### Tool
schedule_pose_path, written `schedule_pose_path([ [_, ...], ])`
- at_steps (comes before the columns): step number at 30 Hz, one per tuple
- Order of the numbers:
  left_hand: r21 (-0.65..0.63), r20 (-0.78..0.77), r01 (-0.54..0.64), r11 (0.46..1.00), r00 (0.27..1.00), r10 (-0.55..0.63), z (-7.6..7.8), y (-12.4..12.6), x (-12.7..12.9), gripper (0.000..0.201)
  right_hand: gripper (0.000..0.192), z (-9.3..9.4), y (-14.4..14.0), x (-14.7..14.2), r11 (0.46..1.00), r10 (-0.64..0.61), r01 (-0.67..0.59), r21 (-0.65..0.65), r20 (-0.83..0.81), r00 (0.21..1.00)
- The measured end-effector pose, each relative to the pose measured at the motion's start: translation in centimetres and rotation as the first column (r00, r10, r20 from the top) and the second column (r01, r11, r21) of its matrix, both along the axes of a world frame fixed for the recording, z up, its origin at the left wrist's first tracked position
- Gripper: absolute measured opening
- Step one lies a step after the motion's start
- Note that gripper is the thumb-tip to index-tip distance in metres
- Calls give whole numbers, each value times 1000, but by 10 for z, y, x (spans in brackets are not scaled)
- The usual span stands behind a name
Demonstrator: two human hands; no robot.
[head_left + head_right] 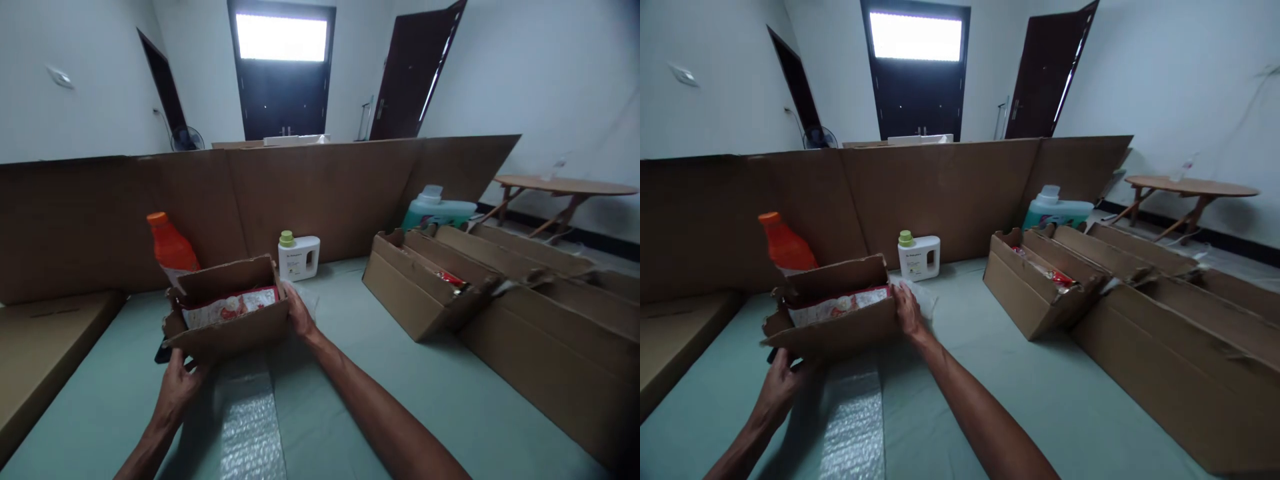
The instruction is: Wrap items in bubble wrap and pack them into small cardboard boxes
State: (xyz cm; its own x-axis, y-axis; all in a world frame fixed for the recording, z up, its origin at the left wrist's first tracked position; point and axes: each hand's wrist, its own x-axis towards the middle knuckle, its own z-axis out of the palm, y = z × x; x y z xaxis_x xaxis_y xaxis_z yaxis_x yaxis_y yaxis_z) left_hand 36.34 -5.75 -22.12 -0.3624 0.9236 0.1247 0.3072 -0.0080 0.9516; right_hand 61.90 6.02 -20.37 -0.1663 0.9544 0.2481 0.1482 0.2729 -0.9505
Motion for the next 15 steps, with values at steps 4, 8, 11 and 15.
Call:
schedule_pose_path([
  [4,-17,-22,33,999,999,-33,0,-12,-12,69,61,6,-8,-4,992,13,-33,124,163,987],
  [8,-10,-14,53,999,998,-53,9,-10,-13,73,50,1,5,13,984,-46,-21,178,363,930],
  [11,-36,-2,49,998,999,-49,5,-8,-13,71,47,-15,19,33,984,-97,0,177,536,839],
  [15,-95,24,65,993,998,-63,-14,-9,-21,68,38,-34,36,46,979,-18,-133,155,713,701],
])
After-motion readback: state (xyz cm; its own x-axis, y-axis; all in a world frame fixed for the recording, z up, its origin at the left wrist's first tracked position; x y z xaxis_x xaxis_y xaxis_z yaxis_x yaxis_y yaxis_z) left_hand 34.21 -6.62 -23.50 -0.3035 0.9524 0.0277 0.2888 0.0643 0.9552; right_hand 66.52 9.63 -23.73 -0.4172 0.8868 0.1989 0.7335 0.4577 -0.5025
